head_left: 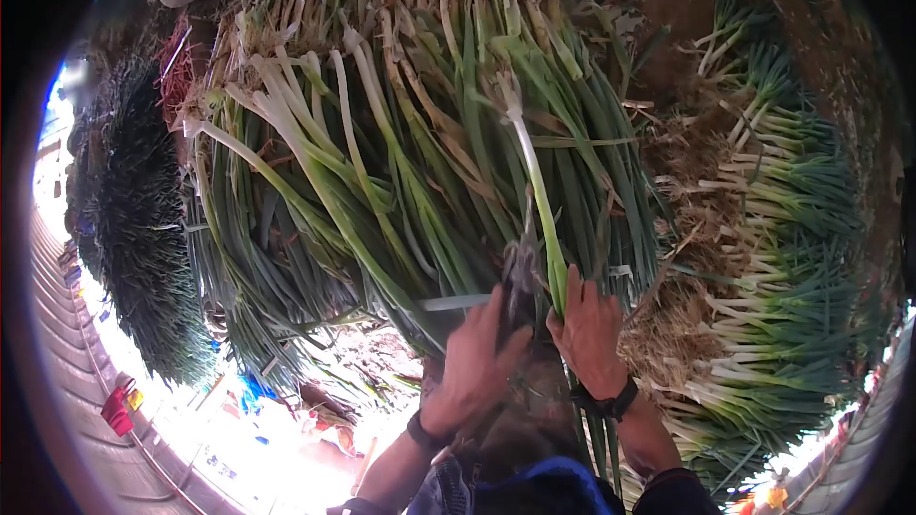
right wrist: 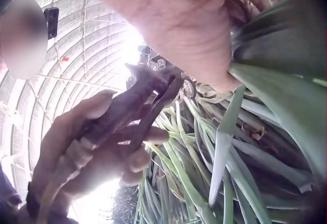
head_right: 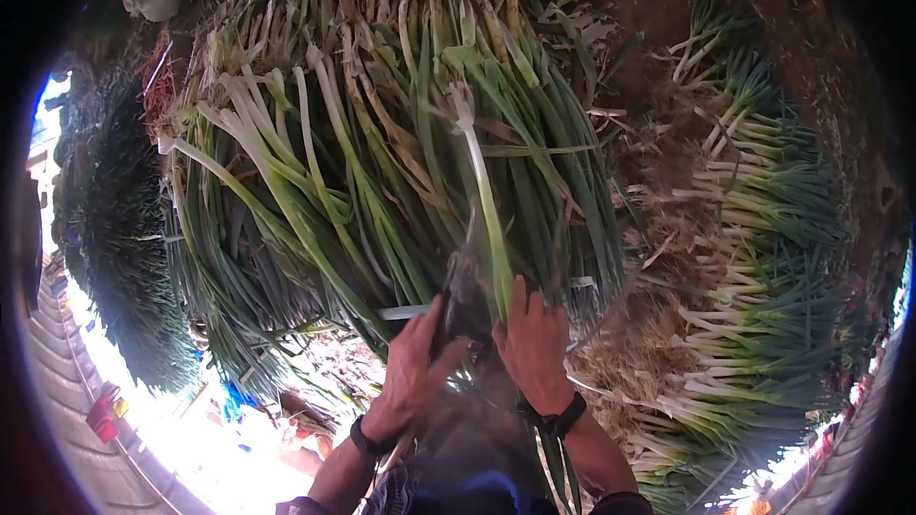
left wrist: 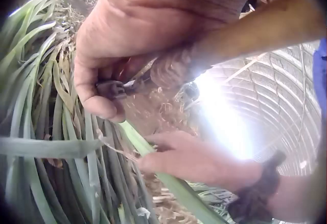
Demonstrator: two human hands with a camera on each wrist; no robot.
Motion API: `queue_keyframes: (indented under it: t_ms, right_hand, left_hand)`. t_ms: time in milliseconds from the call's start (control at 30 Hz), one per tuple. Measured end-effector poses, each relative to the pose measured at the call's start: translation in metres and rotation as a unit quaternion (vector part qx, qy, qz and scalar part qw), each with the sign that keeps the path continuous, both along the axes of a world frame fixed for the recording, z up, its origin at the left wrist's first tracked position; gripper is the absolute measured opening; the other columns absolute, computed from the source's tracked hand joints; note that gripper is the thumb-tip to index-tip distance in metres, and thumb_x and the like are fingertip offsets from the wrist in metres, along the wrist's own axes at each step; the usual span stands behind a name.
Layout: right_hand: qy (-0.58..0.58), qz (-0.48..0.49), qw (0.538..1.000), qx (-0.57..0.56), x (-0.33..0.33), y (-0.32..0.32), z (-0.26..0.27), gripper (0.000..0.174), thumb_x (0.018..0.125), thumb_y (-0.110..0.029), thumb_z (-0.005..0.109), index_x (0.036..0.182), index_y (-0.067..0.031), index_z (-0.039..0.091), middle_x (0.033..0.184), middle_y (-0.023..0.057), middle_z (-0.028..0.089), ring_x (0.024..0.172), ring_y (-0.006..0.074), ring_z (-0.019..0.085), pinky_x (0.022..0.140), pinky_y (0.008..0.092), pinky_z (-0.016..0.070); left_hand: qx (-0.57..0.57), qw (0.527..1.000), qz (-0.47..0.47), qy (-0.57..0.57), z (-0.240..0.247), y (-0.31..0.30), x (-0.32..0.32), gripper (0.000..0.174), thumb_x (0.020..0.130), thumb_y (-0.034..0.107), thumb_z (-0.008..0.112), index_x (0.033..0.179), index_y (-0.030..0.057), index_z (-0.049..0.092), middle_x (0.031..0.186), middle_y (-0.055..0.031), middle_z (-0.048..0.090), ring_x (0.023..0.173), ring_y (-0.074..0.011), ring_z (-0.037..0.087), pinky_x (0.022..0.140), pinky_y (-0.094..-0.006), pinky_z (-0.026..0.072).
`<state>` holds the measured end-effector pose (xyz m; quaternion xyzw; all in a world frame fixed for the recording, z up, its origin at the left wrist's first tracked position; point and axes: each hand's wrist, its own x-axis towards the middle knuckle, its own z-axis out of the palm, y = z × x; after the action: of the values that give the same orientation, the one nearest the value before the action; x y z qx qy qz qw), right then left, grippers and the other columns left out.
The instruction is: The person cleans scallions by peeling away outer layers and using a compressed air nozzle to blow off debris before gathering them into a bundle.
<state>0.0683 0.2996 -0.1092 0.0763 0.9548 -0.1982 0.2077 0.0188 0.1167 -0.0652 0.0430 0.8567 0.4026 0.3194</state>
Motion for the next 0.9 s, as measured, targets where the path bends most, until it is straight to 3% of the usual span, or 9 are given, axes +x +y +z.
queue_keyframes:
  t_ms: [267,367,467,533,667,733,767,833,900]
  right_hand:
    - [-0.023,-0.003,1.0,0.002,0.001,0.002,0.003,0.08,0.076,-0.024,0.08,0.145,0.0004,0.046,0.1,0.0133,0.056,0.08,0.0323,0.062,0.076,0.0452,0.0485]
    - [-0.033,-0.028,0.999,-0.012,-0.001,0.0,0.005,0.071,0.077,-0.02,0.079,0.14,-0.0009,0.052,0.098,0.016,0.058,0.08,0.035,0.065,0.072,0.0465,0.0542]
    - [-0.046,-0.113,0.986,-0.112,0.0,-0.003,0.004,0.07,0.077,-0.019,0.079,0.139,-0.0019,0.051,0.099,0.0183,0.061,0.078,0.0379,0.067,0.071,0.0481,0.0562]
    - [0.021,-0.18,0.95,-0.253,-0.006,-0.007,0.019,0.066,0.08,-0.014,0.075,0.139,0.0013,0.049,0.102,0.0196,0.065,0.086,0.0393,0.069,0.072,0.0478,0.0574]
    - [0.069,-0.144,0.931,-0.328,-0.027,-0.039,0.057,0.07,0.081,-0.018,0.077,0.143,-0.0017,0.048,0.101,0.0211,0.064,0.076,0.0373,0.068,0.068,0.046,0.0569]
    - [0.086,-0.096,0.918,-0.375,-0.04,-0.066,0.071,0.072,0.083,-0.022,0.078,0.144,0.0006,0.047,0.103,0.0201,0.063,0.075,0.0361,0.068,0.066,0.0426,0.0564]
    - [0.085,-0.094,0.918,-0.376,-0.048,-0.082,0.071,0.072,0.083,-0.022,0.078,0.144,0.0006,0.047,0.103,0.0201,0.063,0.075,0.0361,0.068,0.066,0.0426,0.0564]
    - [0.13,-0.053,0.898,-0.416,-0.068,-0.117,0.069,0.073,0.088,-0.027,0.076,0.146,0.0033,0.044,0.108,0.0194,0.062,0.076,0.0346,0.067,0.064,0.0393,0.0554]
    - [0.122,-0.035,0.9,-0.417,-0.089,-0.157,0.061,0.072,0.089,-0.031,0.076,0.144,0.0036,0.046,0.11,0.0192,0.061,0.076,0.034,0.066,0.063,0.0404,0.0545]
  left_hand:
    - [-0.073,0.997,0.016,0.025,-0.061,0.037,-0.105,0.063,0.092,0.032,0.068,0.137,-0.0085,0.052,0.101,-0.0276,0.064,0.092,-0.0457,0.065,0.08,-0.0502,0.052]
    - [-0.106,0.993,0.015,0.039,-0.064,0.039,-0.124,0.059,0.091,0.034,0.067,0.131,-0.008,0.056,0.098,-0.0267,0.064,0.09,-0.0465,0.064,0.079,-0.0508,0.0509]
    - [-0.058,0.998,0.034,-0.004,-0.052,0.028,-0.125,0.06,0.091,0.034,0.066,0.133,-0.0078,0.056,0.096,-0.0258,0.064,0.09,-0.0455,0.064,0.079,-0.0495,0.0502]
    - [-0.054,0.995,0.084,-0.008,-0.038,0.012,-0.106,0.061,0.092,0.034,0.066,0.136,-0.0079,0.055,0.099,-0.0251,0.065,0.093,-0.0387,0.066,0.08,-0.0446,0.0508]
    - [0.031,0.992,0.072,-0.101,-0.007,-0.041,-0.069,0.061,0.092,0.025,0.067,0.142,-0.0068,0.051,0.107,-0.022,0.068,0.099,-0.0291,0.067,0.085,-0.0398,0.0527]
    - [0.084,0.976,0.199,-0.008,0.011,-0.058,-0.055,0.052,0.092,0.011,0.063,0.14,-0.0071,0.055,0.113,-0.0104,0.068,0.1,-0.0198,0.064,0.092,-0.0318,0.0515]
    - [0.126,0.959,0.255,-0.002,0.028,-0.064,-0.058,0.051,0.093,0.007,0.06,0.141,-0.0072,0.055,0.119,-0.012,0.067,0.104,-0.0199,0.064,0.094,-0.0315,0.051]
    - [0.076,0.914,0.398,0.029,0.03,-0.102,-0.043,0.047,0.095,0.007,0.057,0.14,-0.0077,0.053,0.123,-0.012,0.064,0.11,-0.02,0.062,0.093,-0.0311,0.0511]
    - [0.098,0.862,0.483,0.12,0.044,-0.102,-0.052,0.053,0.094,0.003,0.056,0.145,-0.0069,0.047,0.118,-0.0111,0.066,0.091,-0.0156,0.062,0.082,-0.0288,0.0505]
